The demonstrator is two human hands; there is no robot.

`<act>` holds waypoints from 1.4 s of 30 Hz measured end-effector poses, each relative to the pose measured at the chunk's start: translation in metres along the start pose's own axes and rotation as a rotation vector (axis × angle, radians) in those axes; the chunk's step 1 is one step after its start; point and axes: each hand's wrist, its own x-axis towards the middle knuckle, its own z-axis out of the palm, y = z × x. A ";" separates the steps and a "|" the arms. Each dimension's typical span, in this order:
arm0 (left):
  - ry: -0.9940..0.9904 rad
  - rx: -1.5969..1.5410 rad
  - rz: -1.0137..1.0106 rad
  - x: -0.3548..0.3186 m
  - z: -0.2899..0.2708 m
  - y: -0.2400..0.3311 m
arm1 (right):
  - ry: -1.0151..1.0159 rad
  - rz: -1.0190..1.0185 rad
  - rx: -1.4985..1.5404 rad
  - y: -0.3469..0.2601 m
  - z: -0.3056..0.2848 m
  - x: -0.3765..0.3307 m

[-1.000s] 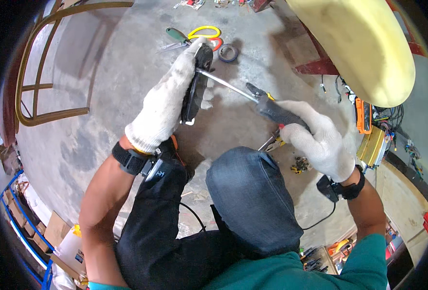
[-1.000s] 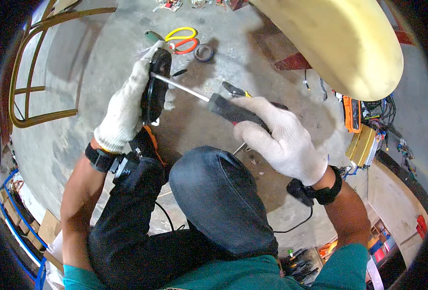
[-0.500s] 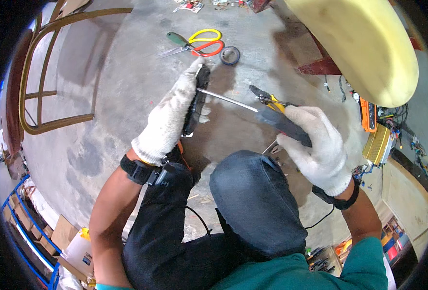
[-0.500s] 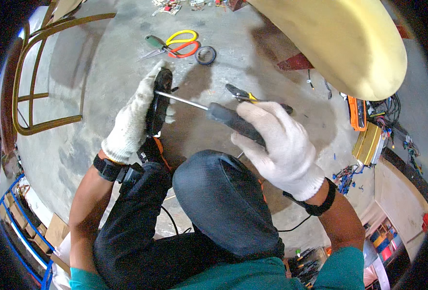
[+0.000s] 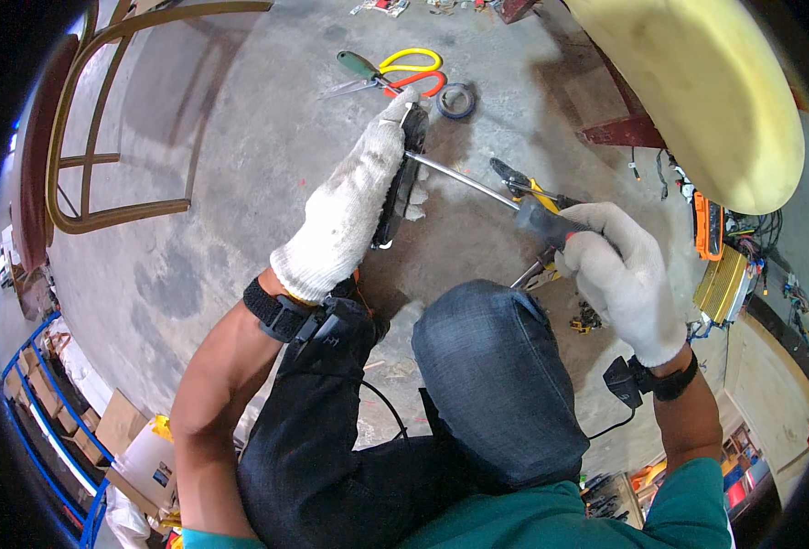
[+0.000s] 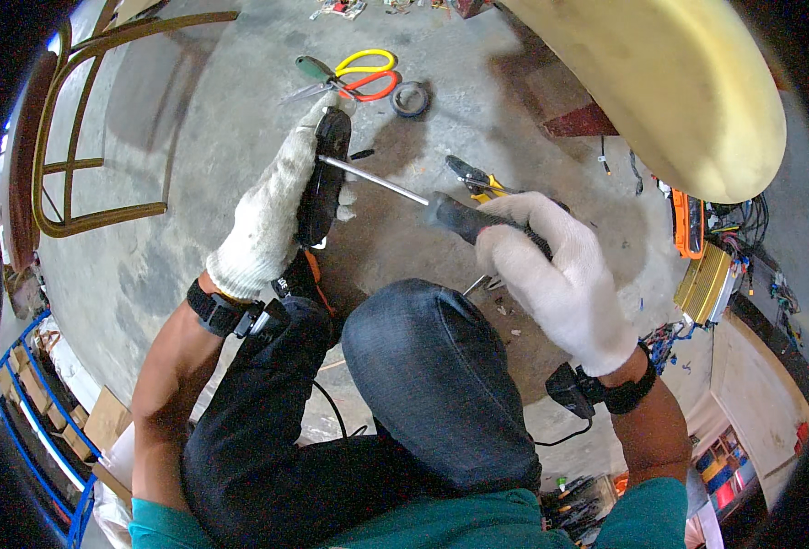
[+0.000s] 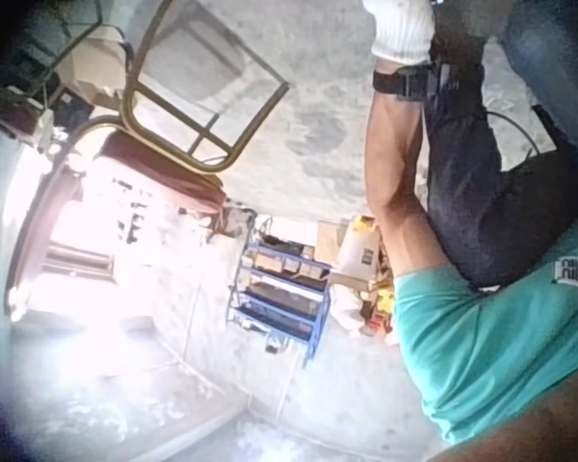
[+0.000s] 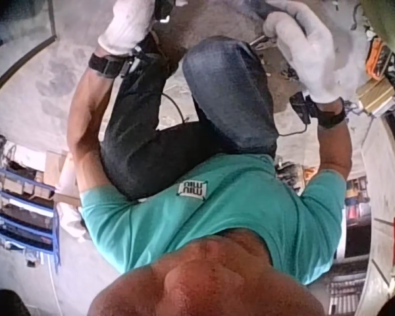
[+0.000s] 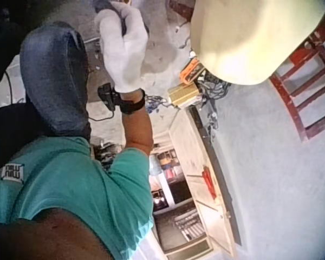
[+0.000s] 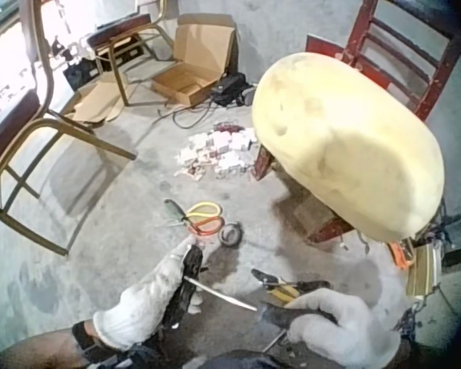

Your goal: The recorder uses a screwdriver to disassemble a black and white mechanical component in a workshop.

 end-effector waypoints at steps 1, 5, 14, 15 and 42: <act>-0.003 0.004 0.004 0.001 0.002 0.001 | -0.022 0.138 0.126 -0.003 -0.001 0.000; 0.012 0.002 0.011 0.001 0.001 -0.007 | -0.061 0.254 0.299 -0.001 -0.006 0.003; -0.099 -0.431 -0.206 0.013 -0.033 -0.021 | -0.285 0.326 0.261 0.004 -0.007 0.013; -0.187 -0.636 -0.179 0.017 -0.040 -0.018 | -0.293 0.275 0.312 0.007 -0.011 0.013; -0.262 -0.129 0.052 0.012 0.000 0.005 | -0.052 -0.024 0.198 0.033 0.030 0.077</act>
